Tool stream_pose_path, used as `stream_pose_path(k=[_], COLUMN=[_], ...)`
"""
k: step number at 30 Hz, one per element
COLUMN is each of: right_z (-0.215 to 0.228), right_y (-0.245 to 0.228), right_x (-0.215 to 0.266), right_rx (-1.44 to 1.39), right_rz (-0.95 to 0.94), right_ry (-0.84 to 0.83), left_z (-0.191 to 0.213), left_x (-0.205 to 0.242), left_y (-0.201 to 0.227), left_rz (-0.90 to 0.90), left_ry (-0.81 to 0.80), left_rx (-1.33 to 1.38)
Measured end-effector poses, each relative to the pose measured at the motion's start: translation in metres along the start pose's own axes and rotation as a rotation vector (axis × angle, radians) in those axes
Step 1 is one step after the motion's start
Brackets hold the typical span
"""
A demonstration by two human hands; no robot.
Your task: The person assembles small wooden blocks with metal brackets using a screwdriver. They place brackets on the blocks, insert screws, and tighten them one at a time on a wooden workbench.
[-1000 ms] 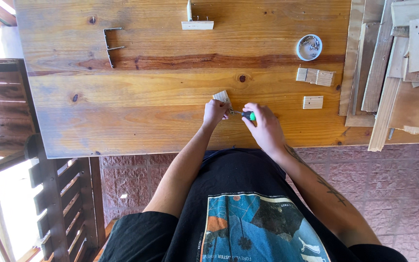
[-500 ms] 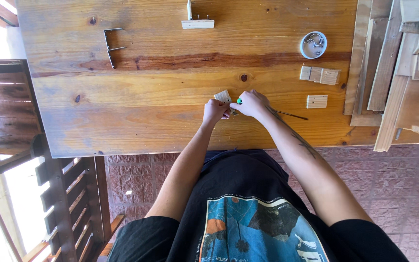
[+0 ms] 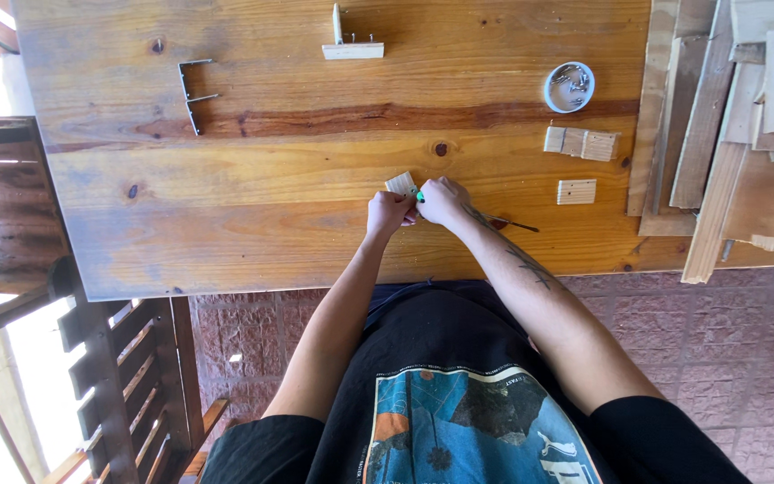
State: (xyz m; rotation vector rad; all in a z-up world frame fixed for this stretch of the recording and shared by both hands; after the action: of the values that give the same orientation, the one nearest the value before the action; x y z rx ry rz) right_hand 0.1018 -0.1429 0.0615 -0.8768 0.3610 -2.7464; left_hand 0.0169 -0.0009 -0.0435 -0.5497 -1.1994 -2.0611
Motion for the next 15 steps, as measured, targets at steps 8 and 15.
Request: stream_pose_path(k=[8, 15], right_z=[0.082, 0.101], right_y=[0.06, 0.311], right_x=[-0.004, -0.121], right_rx=[-0.217, -0.207], right_rz=[-0.146, -0.479], right_ry=[0.258, 0.607], left_z=[0.026, 0.023], left_x=[0.024, 0.016], left_y=[0.027, 0.013], left_rz=[-0.01, -0.263], left_ry=[-0.02, 0.121], left_rx=[0.113, -0.192])
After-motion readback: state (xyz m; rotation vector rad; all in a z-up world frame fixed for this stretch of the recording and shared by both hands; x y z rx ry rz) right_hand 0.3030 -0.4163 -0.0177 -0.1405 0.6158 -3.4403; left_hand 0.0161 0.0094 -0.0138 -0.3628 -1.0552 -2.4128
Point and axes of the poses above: each hand's wrist, its own x-axis away from the middle knuckle, its own z-axis out of the back of the hand, y = z × x, the point moved 2 cm from there along -x, towards the middle knuckle, and after that the axes turned 12 degrees about y, right-handed, at the moved point
